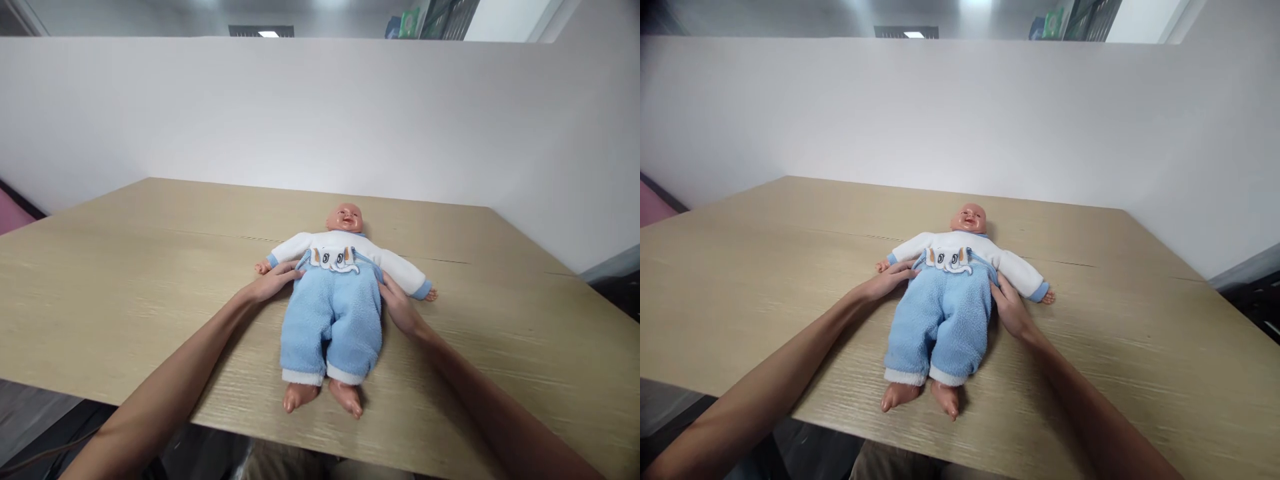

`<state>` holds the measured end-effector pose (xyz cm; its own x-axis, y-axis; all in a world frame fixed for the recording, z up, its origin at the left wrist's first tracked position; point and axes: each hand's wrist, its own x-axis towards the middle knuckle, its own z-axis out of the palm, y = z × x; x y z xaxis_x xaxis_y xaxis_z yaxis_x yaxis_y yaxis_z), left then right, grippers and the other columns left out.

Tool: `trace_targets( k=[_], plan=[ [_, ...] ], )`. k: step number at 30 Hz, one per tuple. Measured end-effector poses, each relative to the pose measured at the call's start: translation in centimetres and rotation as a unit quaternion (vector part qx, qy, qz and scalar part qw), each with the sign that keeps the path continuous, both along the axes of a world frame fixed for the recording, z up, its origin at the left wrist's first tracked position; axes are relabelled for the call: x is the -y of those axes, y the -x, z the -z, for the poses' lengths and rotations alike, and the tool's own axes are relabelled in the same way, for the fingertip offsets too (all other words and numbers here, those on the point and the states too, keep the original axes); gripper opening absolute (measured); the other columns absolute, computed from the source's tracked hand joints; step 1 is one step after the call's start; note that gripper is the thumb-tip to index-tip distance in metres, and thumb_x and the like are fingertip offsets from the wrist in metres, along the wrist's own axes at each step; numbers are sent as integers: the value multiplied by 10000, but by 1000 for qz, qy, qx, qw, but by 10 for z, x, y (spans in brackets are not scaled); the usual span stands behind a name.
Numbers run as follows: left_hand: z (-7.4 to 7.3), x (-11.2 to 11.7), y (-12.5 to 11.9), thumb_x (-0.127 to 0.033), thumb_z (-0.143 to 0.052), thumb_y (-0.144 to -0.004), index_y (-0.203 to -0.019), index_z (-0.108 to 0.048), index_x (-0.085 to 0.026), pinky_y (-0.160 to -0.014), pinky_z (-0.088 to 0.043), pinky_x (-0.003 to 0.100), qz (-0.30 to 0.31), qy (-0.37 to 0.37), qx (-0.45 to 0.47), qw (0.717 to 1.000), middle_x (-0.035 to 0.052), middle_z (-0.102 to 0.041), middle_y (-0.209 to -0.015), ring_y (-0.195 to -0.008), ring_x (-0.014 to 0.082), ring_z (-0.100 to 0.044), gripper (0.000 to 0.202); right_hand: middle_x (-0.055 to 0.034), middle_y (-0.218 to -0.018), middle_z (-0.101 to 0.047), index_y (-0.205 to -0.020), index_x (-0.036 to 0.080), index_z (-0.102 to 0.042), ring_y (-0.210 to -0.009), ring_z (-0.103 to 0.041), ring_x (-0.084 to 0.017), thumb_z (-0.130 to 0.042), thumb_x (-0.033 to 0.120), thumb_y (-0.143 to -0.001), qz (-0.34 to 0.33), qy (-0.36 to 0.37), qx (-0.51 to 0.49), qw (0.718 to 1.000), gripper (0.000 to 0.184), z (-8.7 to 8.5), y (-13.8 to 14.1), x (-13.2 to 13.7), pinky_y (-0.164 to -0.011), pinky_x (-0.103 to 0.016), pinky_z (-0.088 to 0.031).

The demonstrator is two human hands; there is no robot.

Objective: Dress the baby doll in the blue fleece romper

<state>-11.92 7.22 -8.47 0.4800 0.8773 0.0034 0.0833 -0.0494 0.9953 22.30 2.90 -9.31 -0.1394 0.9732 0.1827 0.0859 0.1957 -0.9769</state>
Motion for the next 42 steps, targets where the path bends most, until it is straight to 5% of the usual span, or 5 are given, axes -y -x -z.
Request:
trace_targets(
  k=[7, 18, 32, 37, 42],
  plan=[
    [6, 11, -30, -457, -757, -947, -1211, -747, -175, -989, -544, 432, -73, 175, 257, 948, 96, -805, -1039, -1055, 320, -738, 386, 0, -1527, -693, -1348, 331, -712, -1527, -548, -281, -790, 594, -881, 60, 127, -259, 956, 541, 6, 26, 3, -1329, -463, -399],
    [13, 13, -25, -431, -749, -968, -1353, -705, -203, -999, -571, 422, -78, 217, 280, 932, 76, -827, -1089, -1068, 309, -772, 450, -59, -1244, -828, -1206, 298, -759, -1364, -672, -334, -834, 631, -846, 17, 191, -307, 932, 496, -4, 31, 12, -1116, -458, -599],
    [6, 9, -23, -515, -820, -878, -1178, -804, -194, -911, -503, 366, -100, 76, 159, 979, 77, -803, -1107, -1051, 299, -695, 440, 2, -1296, -804, -1200, 338, -758, -1416, -618, -290, -849, 533, -829, -40, 123, -218, 967, 429, -7, 11, -2, -1241, -463, -463],
    [-5, 8, -15, -524, -817, -890, -1156, -782, -231, -762, -458, 319, -92, 18, 92, 991, 35, -753, -1002, -855, 219, -638, 397, -1, -966, -766, -903, 292, -704, -1058, -686, -277, -768, 518, -883, 7, 64, -156, 986, 236, -16, 3, -4, -1028, -397, -531],
    [-23, 14, -27, -540, -789, -927, -955, -705, -207, -650, -369, 272, -153, -69, 116, 979, 0, -600, -840, -739, 157, -481, 345, 37, -869, -603, -937, 285, -624, -830, -554, -200, -713, 544, -949, 37, 12, -92, 995, 275, -12, 6, -10, -828, -295, -489]
  ],
)
